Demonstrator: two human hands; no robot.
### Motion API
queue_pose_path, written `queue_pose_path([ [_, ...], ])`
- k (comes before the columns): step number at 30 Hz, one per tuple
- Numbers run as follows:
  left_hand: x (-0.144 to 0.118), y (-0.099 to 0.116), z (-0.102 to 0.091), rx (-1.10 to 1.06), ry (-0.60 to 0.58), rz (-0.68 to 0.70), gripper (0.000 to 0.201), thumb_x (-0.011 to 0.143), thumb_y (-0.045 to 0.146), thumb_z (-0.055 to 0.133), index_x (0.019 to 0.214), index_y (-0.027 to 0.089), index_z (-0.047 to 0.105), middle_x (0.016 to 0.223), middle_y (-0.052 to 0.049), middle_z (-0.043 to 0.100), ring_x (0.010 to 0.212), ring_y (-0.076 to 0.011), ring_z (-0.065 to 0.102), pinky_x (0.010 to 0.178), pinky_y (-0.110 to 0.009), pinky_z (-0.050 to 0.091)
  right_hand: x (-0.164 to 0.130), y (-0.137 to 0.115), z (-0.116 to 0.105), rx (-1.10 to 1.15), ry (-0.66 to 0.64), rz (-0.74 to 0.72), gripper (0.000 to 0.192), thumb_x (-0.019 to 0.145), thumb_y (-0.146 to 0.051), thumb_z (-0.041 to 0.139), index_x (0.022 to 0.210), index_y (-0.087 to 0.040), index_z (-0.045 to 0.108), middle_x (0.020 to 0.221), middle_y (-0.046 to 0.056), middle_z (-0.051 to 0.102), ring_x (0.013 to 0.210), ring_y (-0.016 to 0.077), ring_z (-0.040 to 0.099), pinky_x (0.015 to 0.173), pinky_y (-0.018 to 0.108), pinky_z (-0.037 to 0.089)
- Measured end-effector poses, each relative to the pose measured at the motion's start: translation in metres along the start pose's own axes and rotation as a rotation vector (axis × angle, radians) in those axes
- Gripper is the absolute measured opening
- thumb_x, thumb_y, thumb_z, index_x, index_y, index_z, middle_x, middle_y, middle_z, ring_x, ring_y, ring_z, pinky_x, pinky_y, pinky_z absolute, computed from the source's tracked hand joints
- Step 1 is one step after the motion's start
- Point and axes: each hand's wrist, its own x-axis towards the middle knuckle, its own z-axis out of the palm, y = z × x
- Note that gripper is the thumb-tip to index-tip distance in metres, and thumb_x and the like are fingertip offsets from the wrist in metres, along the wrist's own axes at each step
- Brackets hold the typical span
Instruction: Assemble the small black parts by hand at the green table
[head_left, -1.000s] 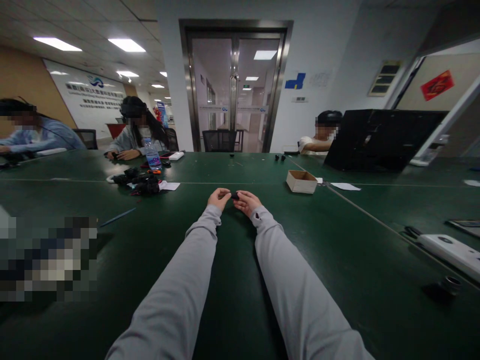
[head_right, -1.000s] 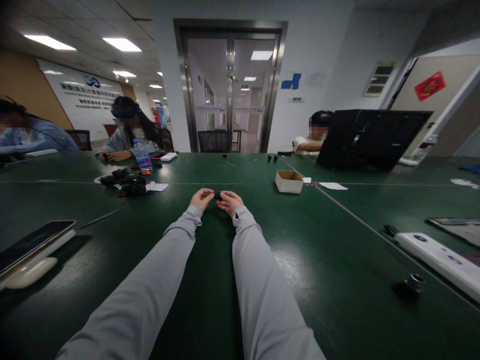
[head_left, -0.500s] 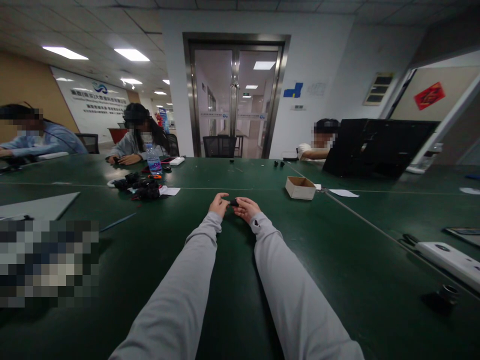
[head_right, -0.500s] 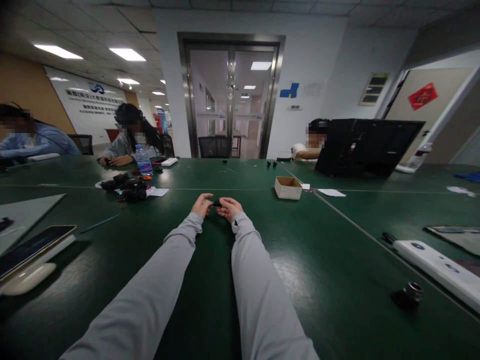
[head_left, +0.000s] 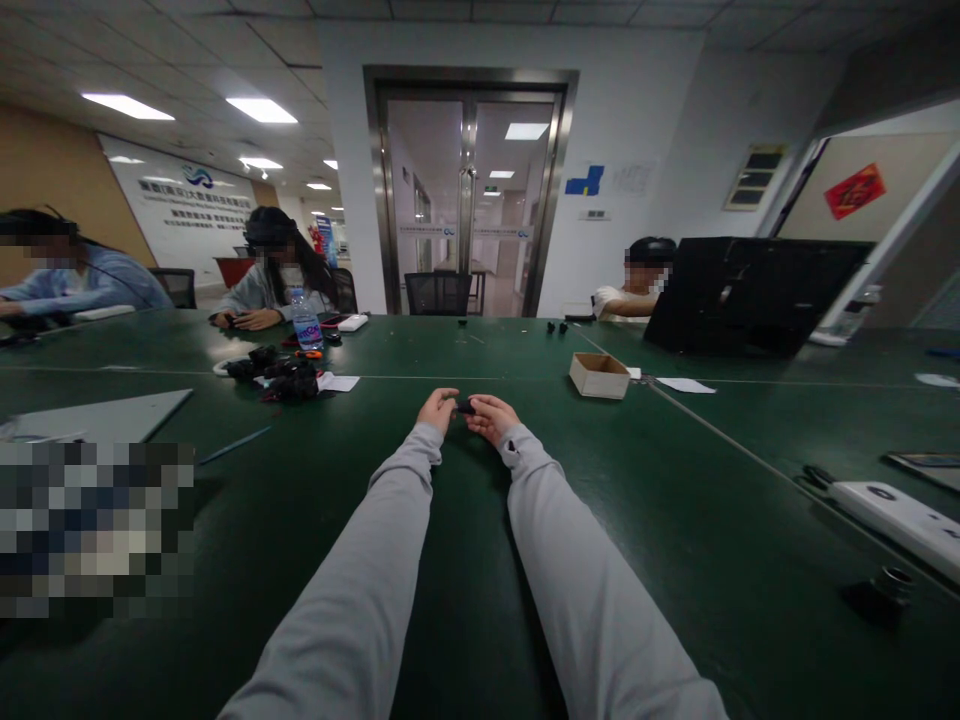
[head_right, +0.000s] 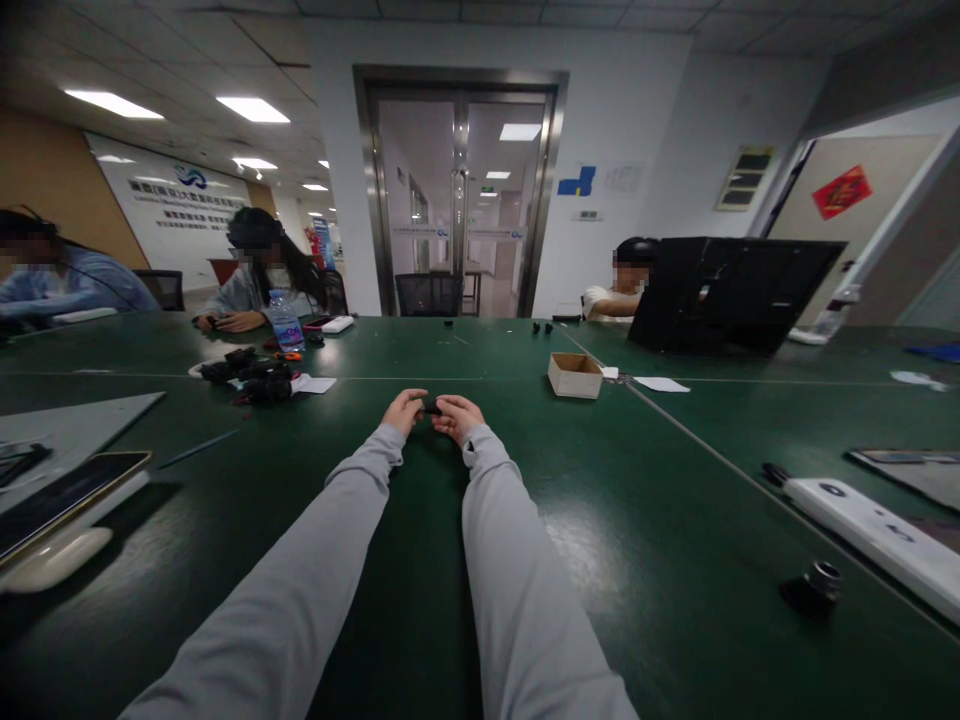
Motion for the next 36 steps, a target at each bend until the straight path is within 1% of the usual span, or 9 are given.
queue_pose_path([
  [2, -0.001, 0.002, 0.000, -0.018, -0.004, -0.044, 0.027, 0.070, 0.020, 0.048, 0.096, 0.015, 0.056, 0.049, 0.005, 0.048, 0.040, -0.0068, 0.040, 0.040, -0.017, 0.029, 0.000, 0.000, 0.000, -0.001, 0.004, -0.003, 0.008, 0.076, -0.011, 0.055, 0.084, -0.015, 0.055, 0.055, 0.003, 0.061, 0.046, 0.0113, 0.059, 0.049, 0.022, 0.049],
  [6, -0.003, 0.008, 0.000, -0.023, -0.052, -0.089, 0.028, 0.076, 0.026, 0.041, 0.096, 0.013, 0.056, 0.040, 0.005, 0.042, 0.035, -0.0074, 0.036, 0.038, -0.018, 0.028, 0.000, 0.000, 0.000, -0.009, 0.004, 0.002, 0.008, 0.076, -0.012, 0.055, 0.083, -0.015, 0.055, 0.055, 0.002, 0.061, 0.046, 0.0111, 0.059, 0.049, 0.022, 0.050],
  [10, -0.004, 0.010, -0.001, -0.025, -0.047, -0.102, 0.029, 0.071, 0.020, 0.047, 0.097, 0.014, 0.056, 0.046, 0.005, 0.047, 0.037, -0.0064, 0.038, 0.039, -0.017, 0.028, -0.001, -0.001, 0.000, -0.005, 0.003, -0.001, 0.009, 0.075, -0.012, 0.057, 0.083, -0.016, 0.055, 0.055, 0.001, 0.060, 0.048, 0.0113, 0.059, 0.050, 0.022, 0.050],
  [14, -0.003, 0.006, -0.001, -0.035, -0.056, -0.062, 0.028, 0.076, 0.029, 0.041, 0.092, 0.013, 0.057, 0.040, 0.006, 0.040, 0.034, -0.0066, 0.034, 0.037, -0.018, 0.026, -0.001, -0.001, 0.000, -0.015, -0.001, 0.004, 0.008, 0.075, -0.012, 0.056, 0.082, -0.015, 0.055, 0.056, 0.002, 0.061, 0.048, 0.0112, 0.059, 0.050, 0.023, 0.050],
  [17, -0.002, 0.004, -0.002, -0.038, -0.051, -0.069, 0.029, 0.070, 0.023, 0.048, 0.097, 0.015, 0.057, 0.045, 0.005, 0.045, 0.037, -0.0060, 0.037, 0.039, -0.017, 0.027, -0.001, -0.001, 0.000, -0.011, -0.002, 0.009, 0.008, 0.075, -0.012, 0.054, 0.082, -0.016, 0.055, 0.055, 0.002, 0.061, 0.047, 0.0112, 0.059, 0.050, 0.023, 0.050],
  [21, -0.001, 0.004, -0.001, -0.055, -0.060, -0.062, 0.029, 0.075, 0.030, 0.043, 0.093, 0.013, 0.059, 0.043, 0.005, 0.043, 0.037, -0.0069, 0.037, 0.039, -0.018, 0.027, -0.001, -0.002, 0.000, -0.009, 0.004, 0.017, 0.008, 0.074, -0.012, 0.056, 0.081, -0.016, 0.055, 0.055, 0.002, 0.060, 0.048, 0.0116, 0.059, 0.050, 0.023, 0.050],
  [27, -0.001, 0.002, -0.001, -0.036, -0.069, -0.052, 0.028, 0.071, 0.023, 0.048, 0.096, 0.014, 0.057, 0.049, 0.005, 0.046, 0.039, -0.0058, 0.037, 0.041, -0.018, 0.029, -0.002, -0.002, 0.001, 0.001, 0.000, 0.014, 0.008, 0.075, -0.011, 0.055, 0.082, -0.016, 0.055, 0.054, 0.001, 0.059, 0.048, 0.0120, 0.059, 0.050, 0.023, 0.049],
  [31, -0.001, 0.000, -0.002, -0.055, -0.092, 0.012, 0.029, 0.071, 0.024, 0.049, 0.098, 0.014, 0.055, 0.050, 0.005, 0.046, 0.039, -0.0054, 0.037, 0.040, -0.017, 0.028, -0.002, -0.002, 0.001, 0.007, 0.005, 0.013, 0.009, 0.075, -0.009, 0.052, 0.082, -0.016, 0.055, 0.053, 0.001, 0.058, 0.049, 0.0123, 0.060, 0.049, 0.022, 0.049],
  [36, 0.000, 0.000, -0.001, -0.059, -0.087, -0.032, 0.029, 0.071, 0.027, 0.047, 0.095, 0.014, 0.057, 0.048, 0.004, 0.047, 0.039, -0.0066, 0.038, 0.040, -0.018, 0.029, -0.001, -0.001, 0.000, 0.007, -0.004, 0.015, 0.009, 0.075, -0.010, 0.054, 0.082, -0.016, 0.055, 0.055, 0.002, 0.060, 0.049, 0.0121, 0.060, 0.051, 0.023, 0.049],
])
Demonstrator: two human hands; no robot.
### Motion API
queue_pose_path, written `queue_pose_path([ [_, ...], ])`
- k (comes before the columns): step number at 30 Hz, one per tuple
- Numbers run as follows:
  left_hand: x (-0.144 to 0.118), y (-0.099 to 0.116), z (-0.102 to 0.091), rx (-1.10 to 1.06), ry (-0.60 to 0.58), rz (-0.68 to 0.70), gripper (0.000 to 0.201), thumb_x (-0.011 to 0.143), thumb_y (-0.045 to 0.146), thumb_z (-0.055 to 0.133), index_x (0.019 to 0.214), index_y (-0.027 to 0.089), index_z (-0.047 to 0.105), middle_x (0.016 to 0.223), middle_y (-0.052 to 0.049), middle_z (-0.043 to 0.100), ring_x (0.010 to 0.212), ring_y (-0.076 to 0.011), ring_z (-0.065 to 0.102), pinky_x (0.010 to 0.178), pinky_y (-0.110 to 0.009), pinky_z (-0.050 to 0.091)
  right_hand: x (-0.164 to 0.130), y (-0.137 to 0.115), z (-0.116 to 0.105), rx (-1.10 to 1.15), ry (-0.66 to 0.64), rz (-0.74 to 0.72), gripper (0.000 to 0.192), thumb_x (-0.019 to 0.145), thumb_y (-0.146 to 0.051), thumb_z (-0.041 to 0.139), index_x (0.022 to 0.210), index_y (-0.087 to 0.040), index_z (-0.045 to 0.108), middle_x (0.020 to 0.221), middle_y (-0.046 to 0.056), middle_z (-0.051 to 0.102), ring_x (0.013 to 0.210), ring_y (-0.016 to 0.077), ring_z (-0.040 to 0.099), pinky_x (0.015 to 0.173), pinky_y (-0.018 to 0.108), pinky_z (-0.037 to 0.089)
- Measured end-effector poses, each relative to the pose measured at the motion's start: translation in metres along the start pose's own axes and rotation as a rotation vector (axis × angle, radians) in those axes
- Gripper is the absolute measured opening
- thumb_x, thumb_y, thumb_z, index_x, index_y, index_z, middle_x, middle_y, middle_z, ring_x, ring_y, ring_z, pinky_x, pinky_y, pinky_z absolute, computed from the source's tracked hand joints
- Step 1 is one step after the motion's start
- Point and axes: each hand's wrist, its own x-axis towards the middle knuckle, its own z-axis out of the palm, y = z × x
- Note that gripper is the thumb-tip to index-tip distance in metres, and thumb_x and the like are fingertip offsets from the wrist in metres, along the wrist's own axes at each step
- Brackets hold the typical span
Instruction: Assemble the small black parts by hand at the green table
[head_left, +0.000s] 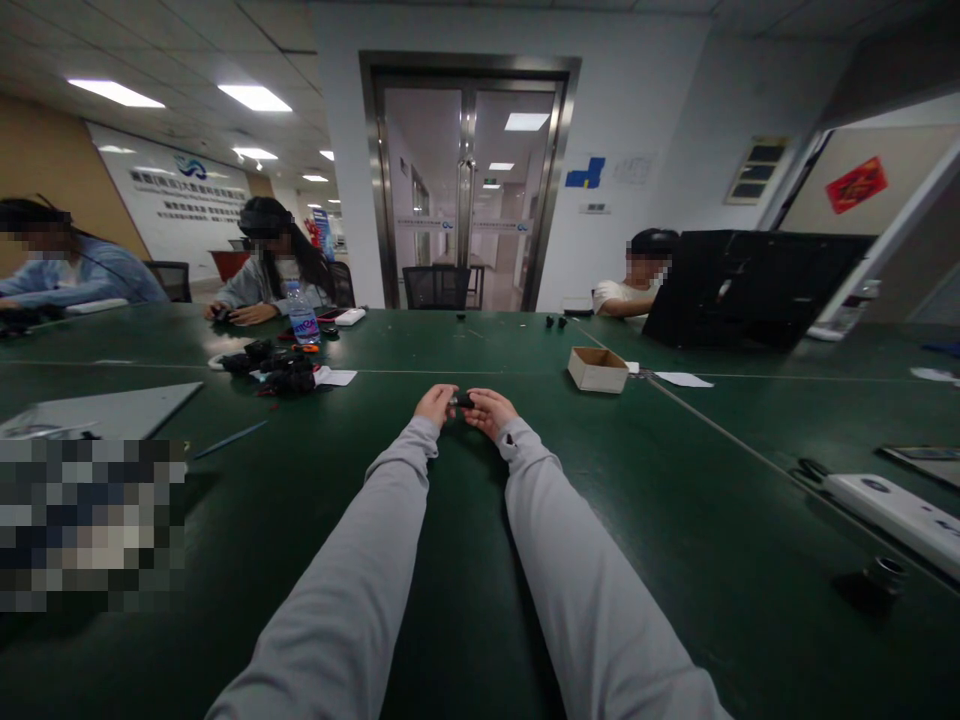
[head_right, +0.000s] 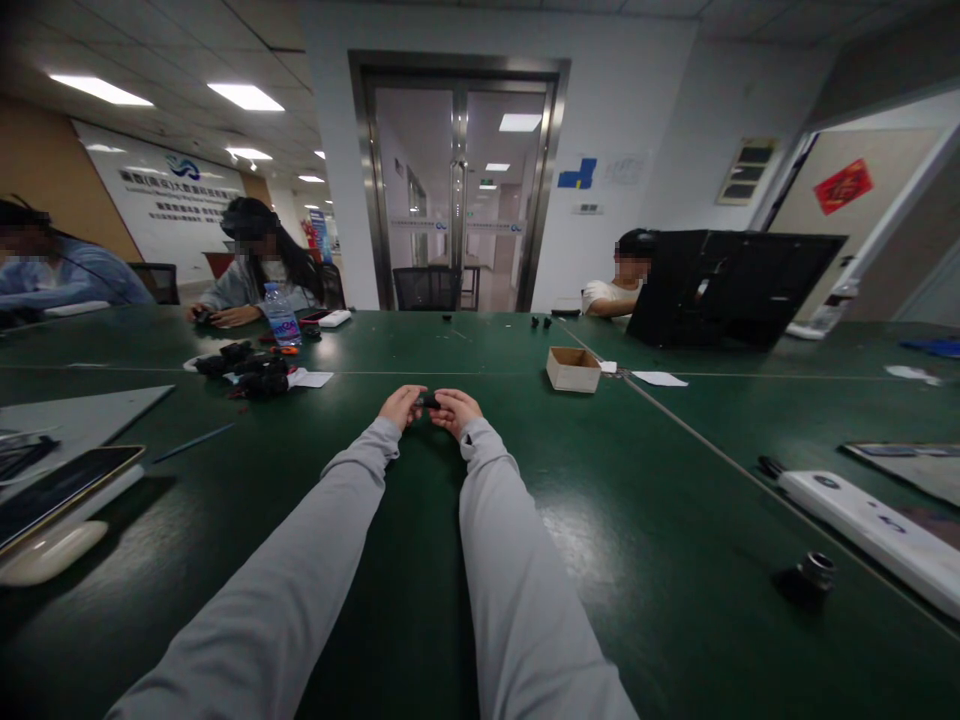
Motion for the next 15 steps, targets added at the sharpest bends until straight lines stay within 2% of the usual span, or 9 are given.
queue_pose_path([
  [4, 0.0003, 0.0006, 0.0011, 0.015, 0.023, 0.004, 0.033, 0.065, 0.020, 0.051, 0.097, 0.015, 0.056, 0.051, 0.005, 0.049, 0.040, -0.0062, 0.039, 0.041, -0.018, 0.031, 0.0001, 0.0002, -0.0004, 0.001, 0.003, -0.003, 0.009, 0.075, -0.010, 0.054, 0.082, -0.016, 0.055, 0.056, 0.002, 0.060, 0.050, 0.0121, 0.060, 0.051, 0.023, 0.049],
  [8, -0.0001, 0.0011, 0.0005, 0.018, -0.005, 0.001, 0.031, 0.067, 0.021, 0.047, 0.096, 0.014, 0.057, 0.049, 0.004, 0.048, 0.039, -0.0063, 0.037, 0.040, -0.018, 0.029, -0.0008, -0.0003, 0.0002, -0.007, 0.003, -0.003, 0.009, 0.075, -0.010, 0.053, 0.082, -0.016, 0.055, 0.055, 0.002, 0.060, 0.049, 0.0119, 0.060, 0.051, 0.023, 0.049],
  [11, -0.0002, 0.0014, -0.0003, 0.020, 0.015, 0.023, 0.034, 0.063, 0.018, 0.051, 0.096, 0.016, 0.057, 0.055, 0.004, 0.051, 0.041, -0.0056, 0.039, 0.040, -0.017, 0.030, -0.0013, -0.0007, 0.0005, -0.011, 0.004, -0.008, 0.009, 0.075, -0.011, 0.054, 0.083, -0.016, 0.055, 0.056, 0.002, 0.060, 0.049, 0.0119, 0.060, 0.051, 0.023, 0.049],
  [15, -0.0002, 0.0011, -0.0006, 0.006, -0.032, 0.004, 0.030, 0.070, 0.026, 0.047, 0.096, 0.014, 0.056, 0.045, 0.004, 0.047, 0.037, -0.0066, 0.040, 0.039, -0.018, 0.029, -0.0006, -0.0005, 0.0002, -0.013, 0.005, -0.002, 0.010, 0.074, -0.011, 0.055, 0.082, -0.016, 0.055, 0.054, 0.000, 0.059, 0.049, 0.0119, 0.059, 0.050, 0.023, 0.049],
])
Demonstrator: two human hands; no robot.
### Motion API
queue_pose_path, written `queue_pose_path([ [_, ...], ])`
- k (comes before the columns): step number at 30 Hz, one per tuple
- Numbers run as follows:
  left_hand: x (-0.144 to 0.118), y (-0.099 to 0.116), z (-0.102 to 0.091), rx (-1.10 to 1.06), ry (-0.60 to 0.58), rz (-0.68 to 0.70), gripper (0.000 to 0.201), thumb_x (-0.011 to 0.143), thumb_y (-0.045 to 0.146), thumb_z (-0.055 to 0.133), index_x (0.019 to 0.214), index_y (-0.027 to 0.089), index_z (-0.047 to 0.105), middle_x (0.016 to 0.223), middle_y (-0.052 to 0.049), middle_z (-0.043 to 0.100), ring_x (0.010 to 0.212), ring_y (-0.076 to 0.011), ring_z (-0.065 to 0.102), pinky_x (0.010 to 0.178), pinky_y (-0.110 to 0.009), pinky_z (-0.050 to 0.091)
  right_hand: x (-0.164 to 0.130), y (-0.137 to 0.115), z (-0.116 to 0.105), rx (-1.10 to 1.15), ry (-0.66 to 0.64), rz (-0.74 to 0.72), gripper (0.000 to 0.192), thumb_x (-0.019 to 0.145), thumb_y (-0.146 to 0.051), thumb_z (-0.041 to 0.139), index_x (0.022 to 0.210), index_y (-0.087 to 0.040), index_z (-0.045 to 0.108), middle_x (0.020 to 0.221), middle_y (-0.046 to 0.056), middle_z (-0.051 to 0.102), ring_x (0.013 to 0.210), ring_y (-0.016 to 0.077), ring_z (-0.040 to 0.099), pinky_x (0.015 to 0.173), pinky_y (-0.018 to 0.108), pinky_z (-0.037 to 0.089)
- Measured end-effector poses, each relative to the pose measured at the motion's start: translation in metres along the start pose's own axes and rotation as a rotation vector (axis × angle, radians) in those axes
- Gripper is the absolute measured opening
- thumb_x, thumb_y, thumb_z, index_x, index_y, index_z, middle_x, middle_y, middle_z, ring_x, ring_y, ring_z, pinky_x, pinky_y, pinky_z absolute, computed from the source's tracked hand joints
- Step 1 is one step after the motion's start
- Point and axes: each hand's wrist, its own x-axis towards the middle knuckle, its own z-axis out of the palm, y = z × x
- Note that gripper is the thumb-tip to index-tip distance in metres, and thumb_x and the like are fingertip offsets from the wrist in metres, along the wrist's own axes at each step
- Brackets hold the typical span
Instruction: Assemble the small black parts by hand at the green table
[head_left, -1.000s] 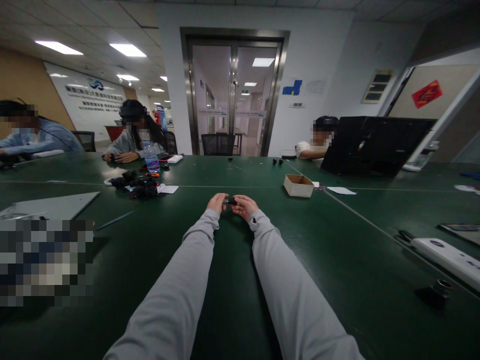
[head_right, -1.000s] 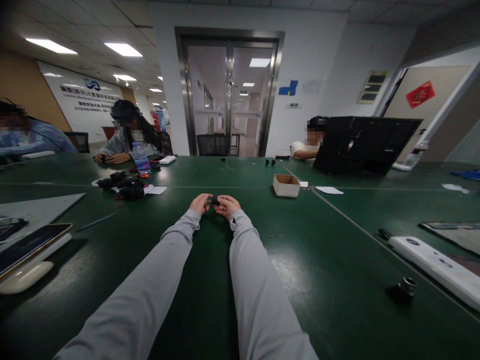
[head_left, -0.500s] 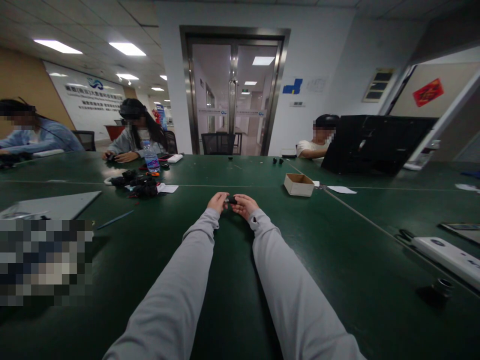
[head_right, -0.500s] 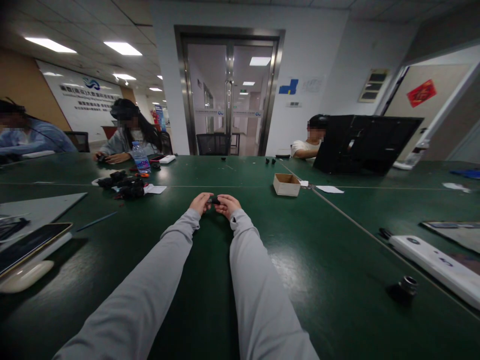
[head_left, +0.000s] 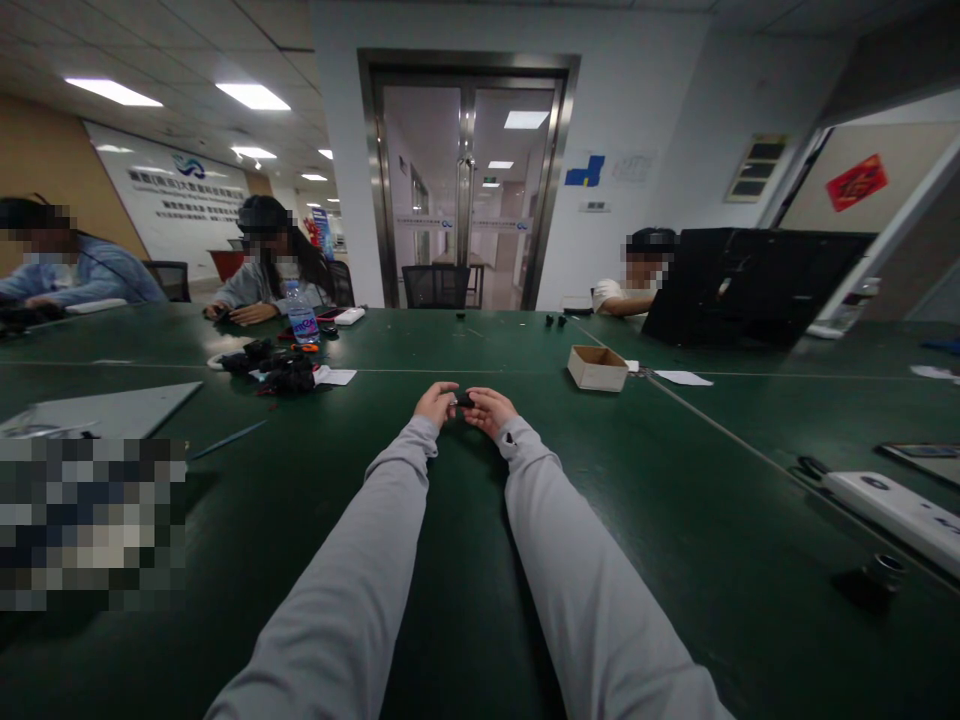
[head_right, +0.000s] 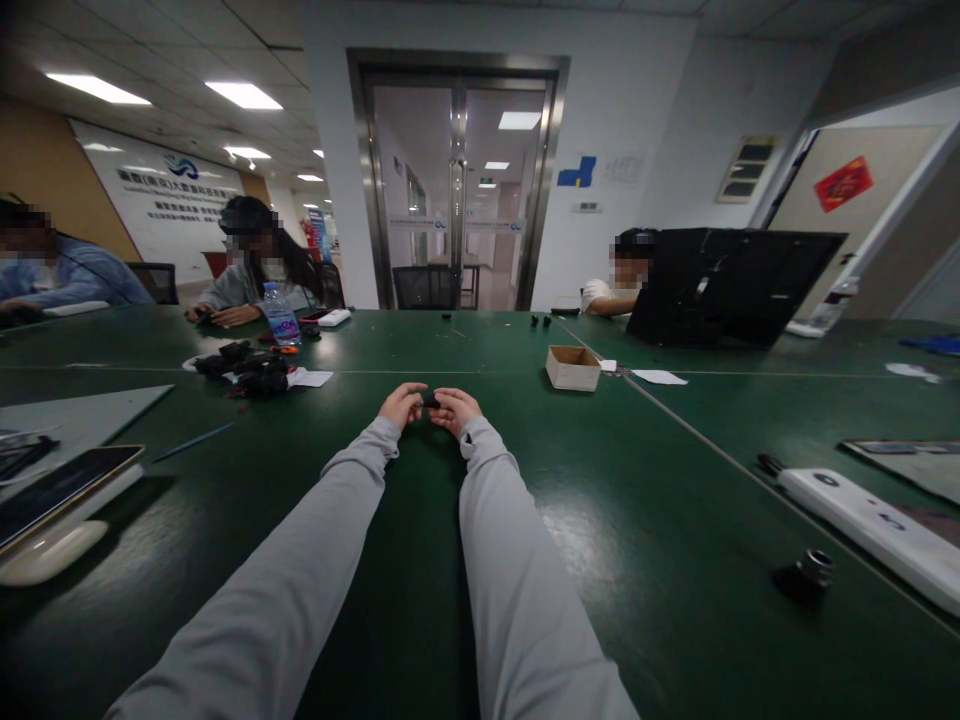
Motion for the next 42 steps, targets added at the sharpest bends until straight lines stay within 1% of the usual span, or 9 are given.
queue_pose_path([
  [5, -0.0001, -0.0010, -0.0001, -0.001, -0.008, 0.013, 0.029, 0.072, 0.031, 0.047, 0.093, 0.014, 0.058, 0.043, 0.004, 0.047, 0.035, -0.0066, 0.040, 0.038, -0.018, 0.028, 0.0015, 0.0012, -0.0008, -0.008, -0.017, -0.004, 0.010, 0.074, -0.011, 0.056, 0.083, -0.016, 0.055, 0.056, 0.001, 0.060, 0.048, 0.0114, 0.059, 0.051, 0.023, 0.050],
  [8, -0.0005, 0.0001, -0.0006, 0.010, -0.017, 0.005, 0.028, 0.072, 0.031, 0.046, 0.089, 0.014, 0.060, 0.039, 0.006, 0.042, 0.034, -0.0066, 0.037, 0.037, -0.018, 0.027, 0.0023, 0.0019, -0.0013, -0.006, -0.024, -0.005, 0.009, 0.074, -0.011, 0.056, 0.082, -0.016, 0.055, 0.055, 0.001, 0.060, 0.048, 0.0114, 0.059, 0.051, 0.023, 0.050],
  [14, -0.0010, 0.0022, -0.0011, 0.006, -0.014, 0.025, 0.025, 0.067, 0.022, 0.045, 0.084, 0.014, 0.062, 0.038, 0.006, 0.040, 0.034, -0.0072, 0.036, 0.037, -0.019, 0.026, 0.0032, 0.0025, -0.0023, -0.004, -0.033, 0.002, 0.011, 0.074, -0.011, 0.055, 0.083, -0.016, 0.055, 0.056, 0.001, 0.061, 0.049, 0.0123, 0.060, 0.052, 0.024, 0.050],
  [18, -0.0001, 0.0007, -0.0017, 0.020, -0.007, 0.005, 0.033, 0.065, 0.020, 0.044, 0.094, 0.014, 0.061, 0.042, 0.004, 0.047, 0.035, -0.0072, 0.037, 0.038, -0.019, 0.028, 0.0027, 0.0020, -0.0021, 0.001, -0.034, 0.003, 0.010, 0.074, -0.010, 0.054, 0.082, -0.016, 0.055, 0.056, 0.002, 0.060, 0.049, 0.0123, 0.060, 0.052, 0.024, 0.050],
  [21, 0.0001, -0.0001, -0.0017, 0.019, -0.007, 0.009, 0.033, 0.068, 0.023, 0.043, 0.094, 0.013, 0.060, 0.038, 0.005, 0.045, 0.034, -0.0077, 0.037, 0.038, -0.019, 0.028, 0.0021, 0.0017, -0.0016, -0.003, -0.040, 0.008, 0.011, 0.074, -0.009, 0.052, 0.082, -0.016, 0.055, 0.055, 0.002, 0.060, 0.049, 0.0124, 0.060, 0.052, 0.024, 0.049],
  [25, -0.0008, 0.0008, -0.0008, -0.002, 0.034, 0.017, 0.039, 0.066, 0.022, 0.046, 0.104, 0.014, 0.055, 0.039, 0.006, 0.046, 0.033, -0.0069, 0.036, 0.038, -0.018, 0.028, 0.0012, 0.0012, -0.0009, 0.001, -0.045, 0.003, 0.011, 0.074, -0.009, 0.052, 0.082, -0.016, 0.055, 0.057, 0.002, 0.061, 0.049, 0.0123, 0.060, 0.052, 0.024, 0.049],
  [34, -0.0019, 0.0023, -0.0013, 0.031, -0.003, 0.026, 0.032, 0.070, 0.022, 0.044, 0.096, 0.013, 0.059, 0.040, 0.005, 0.045, 0.035, -0.0072, 0.037, 0.038, -0.018, 0.028, 0.0019, 0.0012, -0.0009, 0.004, -0.038, 0.008, 0.012, 0.074, -0.009, 0.050, 0.082, -0.015, 0.055, 0.055, 0.002, 0.060, 0.048, 0.0122, 0.059, 0.051, 0.024, 0.049],
  [37, 0.0004, -0.0004, -0.0010, 0.032, -0.003, 0.023, 0.035, 0.068, 0.021, 0.046, 0.100, 0.014, 0.057, 0.046, 0.005, 0.048, 0.036, -0.0064, 0.038, 0.038, -0.018, 0.028, 0.0029, 0.0015, -0.0017, 0.012, -0.027, 0.009, 0.012, 0.074, -0.009, 0.051, 0.082, -0.016, 0.055, 0.055, 0.002, 0.060, 0.049, 0.0126, 0.060, 0.051, 0.024, 0.049],
  [42, 0.0006, -0.0016, 0.0002, 0.022, 0.019, 0.015, 0.037, 0.070, 0.025, 0.045, 0.104, 0.013, 0.054, 0.042, 0.006, 0.045, 0.035, -0.0069, 0.037, 0.038, -0.018, 0.028, 0.0022, 0.0005, -0.0012, 0.005, -0.024, 0.019, 0.012, 0.073, -0.009, 0.051, 0.082, -0.016, 0.055, 0.054, 0.000, 0.059, 0.048, 0.0120, 0.059, 0.050, 0.023, 0.049],
])
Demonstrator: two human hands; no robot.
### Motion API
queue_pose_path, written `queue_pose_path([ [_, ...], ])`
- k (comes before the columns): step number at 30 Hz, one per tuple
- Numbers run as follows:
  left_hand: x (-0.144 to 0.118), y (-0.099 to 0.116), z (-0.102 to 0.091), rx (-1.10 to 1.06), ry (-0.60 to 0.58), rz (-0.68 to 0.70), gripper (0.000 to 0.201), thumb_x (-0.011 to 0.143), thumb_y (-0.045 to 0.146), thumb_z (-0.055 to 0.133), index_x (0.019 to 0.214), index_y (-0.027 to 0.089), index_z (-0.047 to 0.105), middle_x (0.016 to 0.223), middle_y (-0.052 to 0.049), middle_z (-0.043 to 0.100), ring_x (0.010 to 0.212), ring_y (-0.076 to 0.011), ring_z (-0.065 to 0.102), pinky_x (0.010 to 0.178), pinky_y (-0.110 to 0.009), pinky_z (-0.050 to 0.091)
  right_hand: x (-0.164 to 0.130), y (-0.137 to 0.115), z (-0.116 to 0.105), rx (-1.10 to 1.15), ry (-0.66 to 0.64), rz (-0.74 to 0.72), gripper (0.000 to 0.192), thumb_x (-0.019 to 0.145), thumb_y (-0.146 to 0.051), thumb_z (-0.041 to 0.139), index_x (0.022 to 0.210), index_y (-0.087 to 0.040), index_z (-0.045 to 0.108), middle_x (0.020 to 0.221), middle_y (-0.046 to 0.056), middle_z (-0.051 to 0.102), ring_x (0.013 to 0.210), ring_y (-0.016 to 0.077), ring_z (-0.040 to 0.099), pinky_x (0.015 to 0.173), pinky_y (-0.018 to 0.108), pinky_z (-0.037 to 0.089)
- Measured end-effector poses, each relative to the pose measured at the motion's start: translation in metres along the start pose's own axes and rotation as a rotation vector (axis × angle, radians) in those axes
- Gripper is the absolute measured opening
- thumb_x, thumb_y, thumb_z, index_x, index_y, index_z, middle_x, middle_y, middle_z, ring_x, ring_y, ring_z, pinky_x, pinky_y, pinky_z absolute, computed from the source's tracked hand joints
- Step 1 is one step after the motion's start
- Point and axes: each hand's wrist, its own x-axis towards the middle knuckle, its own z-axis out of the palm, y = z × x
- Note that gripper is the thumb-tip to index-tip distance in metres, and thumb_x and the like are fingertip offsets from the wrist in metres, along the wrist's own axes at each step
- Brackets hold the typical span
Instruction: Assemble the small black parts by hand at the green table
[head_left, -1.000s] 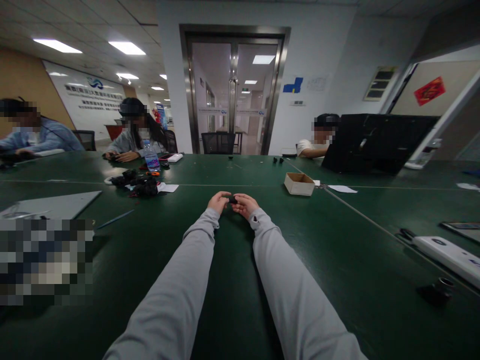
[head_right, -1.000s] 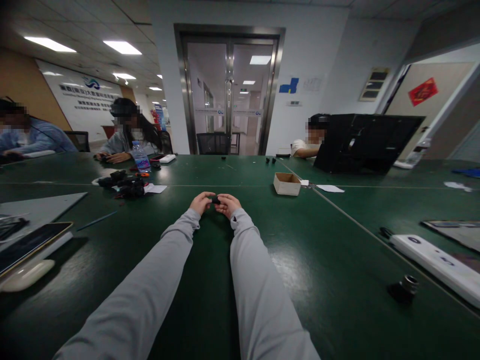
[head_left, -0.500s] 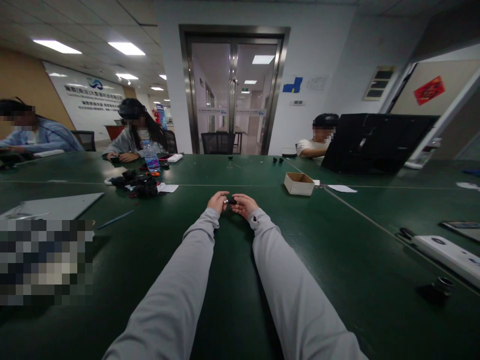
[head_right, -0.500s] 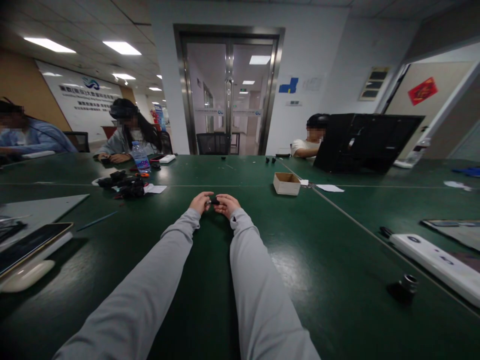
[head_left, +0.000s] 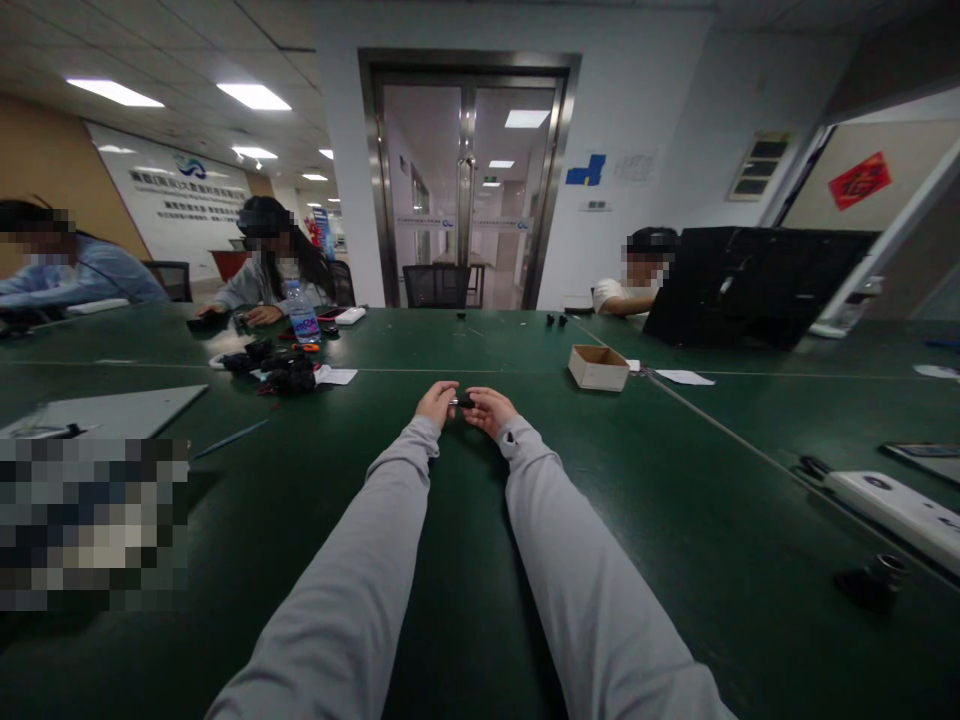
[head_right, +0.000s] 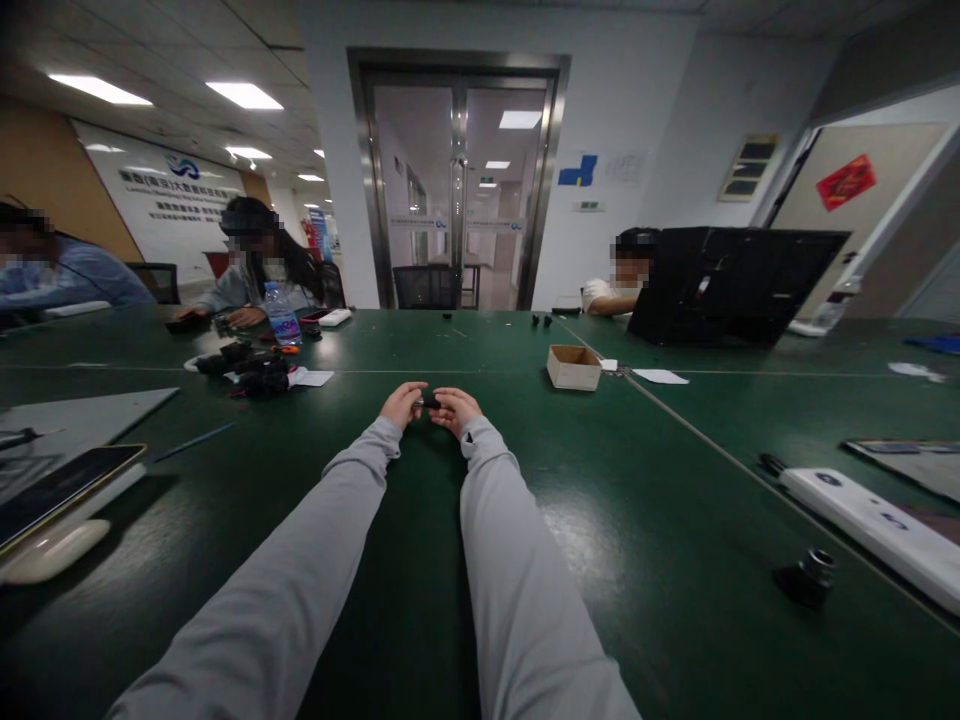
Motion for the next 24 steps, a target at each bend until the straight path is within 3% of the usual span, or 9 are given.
queue_pose_path([
  [16, -0.0012, 0.0013, -0.0002, 0.049, -0.018, 0.010, 0.033, 0.069, 0.022, 0.043, 0.098, 0.015, 0.058, 0.043, 0.004, 0.047, 0.036, -0.0075, 0.038, 0.040, -0.019, 0.030, 0.0007, 0.0003, -0.0003, 0.003, 0.002, -0.012, 0.013, 0.073, -0.008, 0.050, 0.082, -0.016, 0.055, 0.053, 0.000, 0.057, 0.049, 0.0125, 0.060, 0.051, 0.024, 0.049],
  [20, -0.0013, -0.0002, 0.0001, 0.064, -0.027, 0.034, 0.030, 0.074, 0.026, 0.039, 0.092, 0.014, 0.060, 0.038, 0.005, 0.042, 0.036, -0.0089, 0.038, 0.040, -0.019, 0.030, 0.0015, 0.0013, -0.0014, -0.003, -0.001, -0.007, 0.013, 0.072, -0.008, 0.050, 0.081, -0.016, 0.055, 0.053, -0.001, 0.057, 0.049, 0.0122, 0.059, 0.051, 0.024, 0.049],
  [24, 0.0007, -0.0029, 0.0000, 0.094, -0.005, 0.037, 0.031, 0.069, 0.024, 0.046, 0.095, 0.016, 0.060, 0.046, 0.004, 0.047, 0.039, -0.0082, 0.039, 0.042, -0.019, 0.031, 0.0013, 0.0013, -0.0012, -0.003, 0.002, -0.010, 0.013, 0.072, -0.008, 0.050, 0.081, -0.017, 0.055, 0.055, 0.000, 0.058, 0.050, 0.0120, 0.060, 0.052, 0.024, 0.049],
])
